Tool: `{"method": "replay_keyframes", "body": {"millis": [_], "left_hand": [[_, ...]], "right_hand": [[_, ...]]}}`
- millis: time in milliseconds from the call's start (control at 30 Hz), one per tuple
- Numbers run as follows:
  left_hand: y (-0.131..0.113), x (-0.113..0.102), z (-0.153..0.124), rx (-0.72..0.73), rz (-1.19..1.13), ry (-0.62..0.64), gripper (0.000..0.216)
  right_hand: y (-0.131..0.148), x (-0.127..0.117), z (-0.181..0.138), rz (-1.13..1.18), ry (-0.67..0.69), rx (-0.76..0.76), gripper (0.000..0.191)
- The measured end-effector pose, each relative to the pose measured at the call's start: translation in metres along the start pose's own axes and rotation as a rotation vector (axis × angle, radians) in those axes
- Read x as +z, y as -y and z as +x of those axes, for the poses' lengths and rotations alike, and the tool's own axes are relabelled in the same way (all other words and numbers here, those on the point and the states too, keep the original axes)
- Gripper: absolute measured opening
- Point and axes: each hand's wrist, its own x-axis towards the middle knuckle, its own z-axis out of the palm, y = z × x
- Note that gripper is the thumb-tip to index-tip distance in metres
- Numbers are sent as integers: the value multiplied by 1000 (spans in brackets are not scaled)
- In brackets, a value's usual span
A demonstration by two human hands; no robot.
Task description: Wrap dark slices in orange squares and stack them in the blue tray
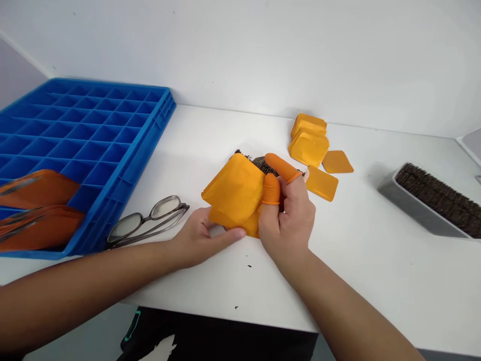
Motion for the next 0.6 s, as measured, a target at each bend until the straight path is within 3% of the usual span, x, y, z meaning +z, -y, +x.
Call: {"method": "replay_keyframes", "body": {"millis": [133, 300, 533, 600], "left_hand": [[0, 5, -6, 16, -32, 89, 27], [-3, -3, -5, -22, -50, -60, 36], [-2, -9, -4, 61, -61, -164, 45], [-4, -9, -3, 55, -73, -178, 44]], "right_hand": [[8, 4, -6, 66, 4, 68, 30], [2, 5, -5, 36, -1, 42, 35], [-9, -6, 30, 179, -403, -234, 24], [-9, -8, 33, 172, -454, -252, 23]]}}
